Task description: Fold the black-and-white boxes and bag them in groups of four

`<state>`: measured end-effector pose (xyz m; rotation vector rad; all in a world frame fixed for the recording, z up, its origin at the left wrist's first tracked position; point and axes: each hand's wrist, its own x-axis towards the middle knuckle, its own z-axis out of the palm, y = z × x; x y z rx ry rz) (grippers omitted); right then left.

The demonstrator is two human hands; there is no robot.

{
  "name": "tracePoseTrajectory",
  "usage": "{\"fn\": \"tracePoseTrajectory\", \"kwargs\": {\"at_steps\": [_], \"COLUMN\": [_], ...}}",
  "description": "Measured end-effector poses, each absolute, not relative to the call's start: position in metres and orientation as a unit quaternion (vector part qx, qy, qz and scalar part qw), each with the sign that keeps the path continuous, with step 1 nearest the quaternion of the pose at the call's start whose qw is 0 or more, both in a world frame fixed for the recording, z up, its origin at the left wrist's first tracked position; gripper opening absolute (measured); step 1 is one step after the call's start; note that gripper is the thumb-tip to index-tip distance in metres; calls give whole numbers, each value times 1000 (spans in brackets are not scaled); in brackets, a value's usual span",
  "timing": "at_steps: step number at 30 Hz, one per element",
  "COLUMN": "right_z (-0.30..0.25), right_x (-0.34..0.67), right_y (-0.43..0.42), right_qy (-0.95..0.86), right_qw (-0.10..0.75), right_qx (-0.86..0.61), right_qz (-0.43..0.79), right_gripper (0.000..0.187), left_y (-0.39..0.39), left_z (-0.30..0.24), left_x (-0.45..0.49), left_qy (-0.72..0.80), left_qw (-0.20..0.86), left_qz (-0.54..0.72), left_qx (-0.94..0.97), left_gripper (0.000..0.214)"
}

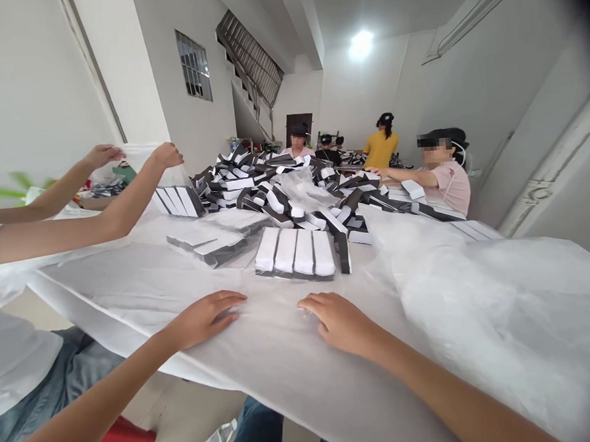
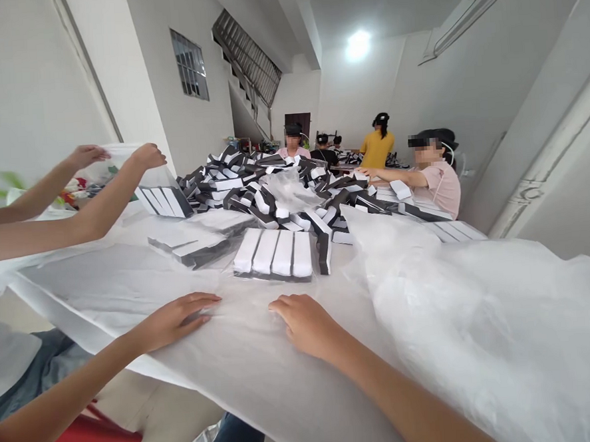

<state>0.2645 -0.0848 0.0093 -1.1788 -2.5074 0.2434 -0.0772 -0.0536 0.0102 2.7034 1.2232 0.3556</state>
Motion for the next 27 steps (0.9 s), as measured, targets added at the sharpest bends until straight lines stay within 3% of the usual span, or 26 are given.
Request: {"fn": "tracePoseTrajectory", "kwargs": {"at_steps": [3, 6, 11, 14, 18, 23, 27], "right_z": [12, 19, 22, 14, -4, -18, -14], "right_x": [281, 306, 321, 314, 310, 320, 321], "right_y": [-87, -90, -108, -116, -116, -116, -115], "right_qy": [-888, -884, -888, -893, -881, -873, -867], "right_qw": [133, 102, 76, 126, 193, 224, 201], "right_qx": [-419, -417, -413, -411, -427, -431, -451], "right_qz": [136, 185, 186, 136, 56, 52, 74], "right_gripper": [77, 82, 50, 50, 25, 31, 24], "left_y": [-49, -48, -51, -53, -55, -58, -63], "left_z": [9, 9, 10, 10, 10, 9, 12], "left_x": [-88, -94, -89, -82, -76, -81, -86], "left_qy": [401, 383, 371, 350, 328, 330, 323], "left_qw": [71, 75, 34, 2, -2, 34, 58], "left_qz": [123, 115, 141, 155, 174, 157, 135], "left_qx": [905, 914, 917, 924, 929, 930, 935], "left_gripper": [43, 50, 40, 35, 36, 39, 39]}}
